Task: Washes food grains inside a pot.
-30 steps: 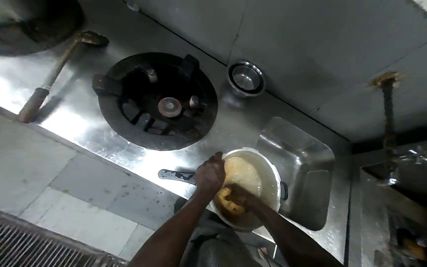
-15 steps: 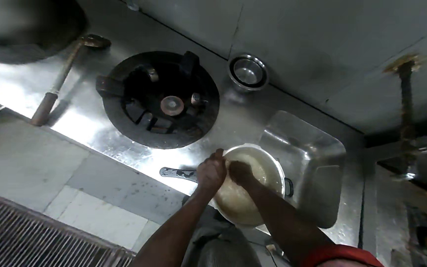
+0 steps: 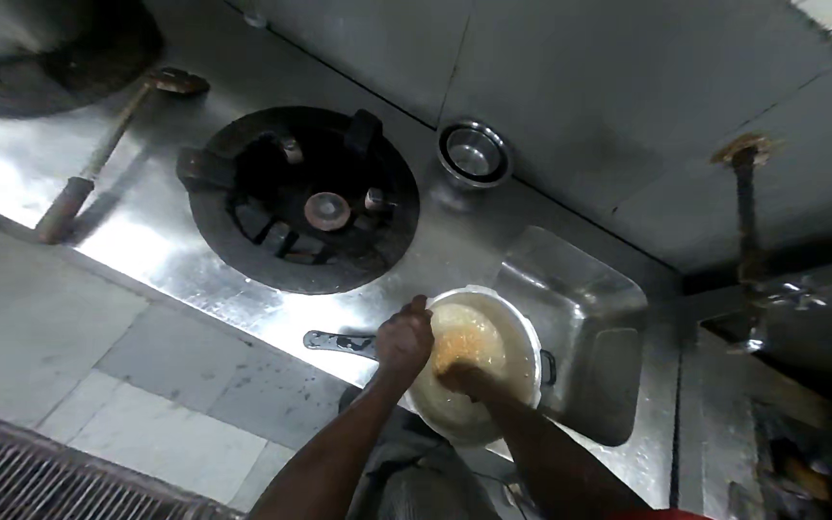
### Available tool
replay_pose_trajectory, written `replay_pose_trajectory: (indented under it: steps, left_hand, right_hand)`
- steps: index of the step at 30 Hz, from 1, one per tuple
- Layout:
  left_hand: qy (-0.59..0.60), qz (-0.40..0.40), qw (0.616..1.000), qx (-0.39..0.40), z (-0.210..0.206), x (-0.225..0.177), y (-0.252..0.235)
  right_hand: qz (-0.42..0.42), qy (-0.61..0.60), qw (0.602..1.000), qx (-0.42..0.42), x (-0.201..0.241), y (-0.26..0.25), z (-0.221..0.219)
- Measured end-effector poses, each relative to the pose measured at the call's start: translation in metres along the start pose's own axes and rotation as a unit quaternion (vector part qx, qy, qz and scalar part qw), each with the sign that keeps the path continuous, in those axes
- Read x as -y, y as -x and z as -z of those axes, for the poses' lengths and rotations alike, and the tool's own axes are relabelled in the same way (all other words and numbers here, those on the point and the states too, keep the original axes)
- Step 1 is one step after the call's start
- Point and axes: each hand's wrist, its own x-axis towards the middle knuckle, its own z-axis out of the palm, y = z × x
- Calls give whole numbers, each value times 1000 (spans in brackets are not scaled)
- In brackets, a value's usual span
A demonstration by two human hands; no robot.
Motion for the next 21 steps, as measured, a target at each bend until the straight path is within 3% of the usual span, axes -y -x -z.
replay_pose_trajectory:
  steps: [7, 11, 16, 21]
  left_hand:
    - [2, -1, 1000, 14, 2, 0, -1]
    - [2, 3, 1000, 30, 5, 0, -1]
    - [1, -2, 999, 38, 8, -1, -2]
    - [-1, -5, 1000, 29, 8, 0, -3]
  right_hand:
    - [63, -178, 982, 8, 4, -14, -27]
    - [122, -282, 948, -84, 11, -8, -19]
    - [40, -352, 915, -191, 4, 10, 2]
    - [23, -282, 941, -185, -8, 11, 28]
